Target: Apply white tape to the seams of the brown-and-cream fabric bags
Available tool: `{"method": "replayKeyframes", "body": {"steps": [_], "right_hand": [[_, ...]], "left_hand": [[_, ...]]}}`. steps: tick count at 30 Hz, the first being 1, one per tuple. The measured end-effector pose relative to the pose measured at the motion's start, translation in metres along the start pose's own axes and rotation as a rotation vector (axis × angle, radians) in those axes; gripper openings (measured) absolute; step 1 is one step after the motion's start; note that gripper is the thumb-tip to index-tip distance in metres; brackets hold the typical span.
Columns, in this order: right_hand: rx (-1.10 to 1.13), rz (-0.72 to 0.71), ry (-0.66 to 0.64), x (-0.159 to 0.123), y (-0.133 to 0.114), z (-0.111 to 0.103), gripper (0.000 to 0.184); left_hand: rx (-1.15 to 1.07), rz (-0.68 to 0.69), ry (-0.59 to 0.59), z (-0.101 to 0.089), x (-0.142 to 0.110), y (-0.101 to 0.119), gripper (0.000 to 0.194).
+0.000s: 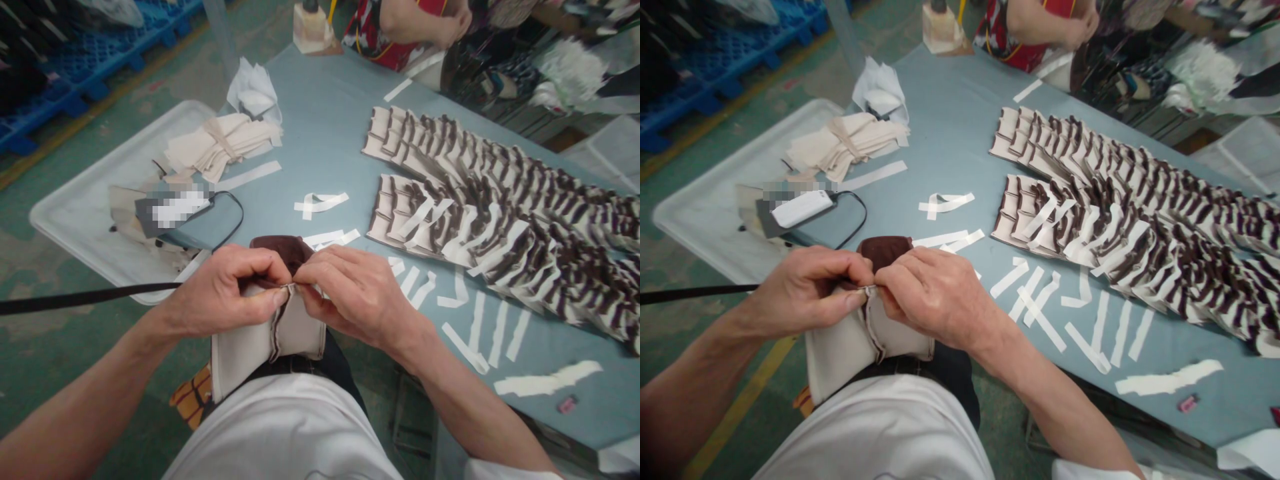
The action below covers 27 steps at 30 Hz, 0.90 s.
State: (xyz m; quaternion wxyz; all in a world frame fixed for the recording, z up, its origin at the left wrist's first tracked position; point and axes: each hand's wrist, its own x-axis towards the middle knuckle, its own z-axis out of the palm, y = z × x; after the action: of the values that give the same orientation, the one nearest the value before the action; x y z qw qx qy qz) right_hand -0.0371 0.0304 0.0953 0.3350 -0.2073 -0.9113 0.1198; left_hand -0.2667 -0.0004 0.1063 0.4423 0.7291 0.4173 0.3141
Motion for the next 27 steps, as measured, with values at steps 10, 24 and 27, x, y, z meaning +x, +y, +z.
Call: {"method": "replayKeyframes", "body": {"steps": [10,24,27], "right_hand": [[0.257,0.163,-0.115,0.003,0.006,-0.003,0.017],[0.237,0.285,-0.093,0.02,0.002,-0.007,0.008],[0.235,0.311,-0.088,0.018,0.001,-0.005,0.008]], "left_hand": [[0.237,0.033,0.026,-0.004,0.005,0.009,0.01],[0.172,-0.072,0.151,-0.006,0.012,0.021,0.011],[0.151,-0.13,0.103,-0.007,0.013,0.022,0.01]]}}
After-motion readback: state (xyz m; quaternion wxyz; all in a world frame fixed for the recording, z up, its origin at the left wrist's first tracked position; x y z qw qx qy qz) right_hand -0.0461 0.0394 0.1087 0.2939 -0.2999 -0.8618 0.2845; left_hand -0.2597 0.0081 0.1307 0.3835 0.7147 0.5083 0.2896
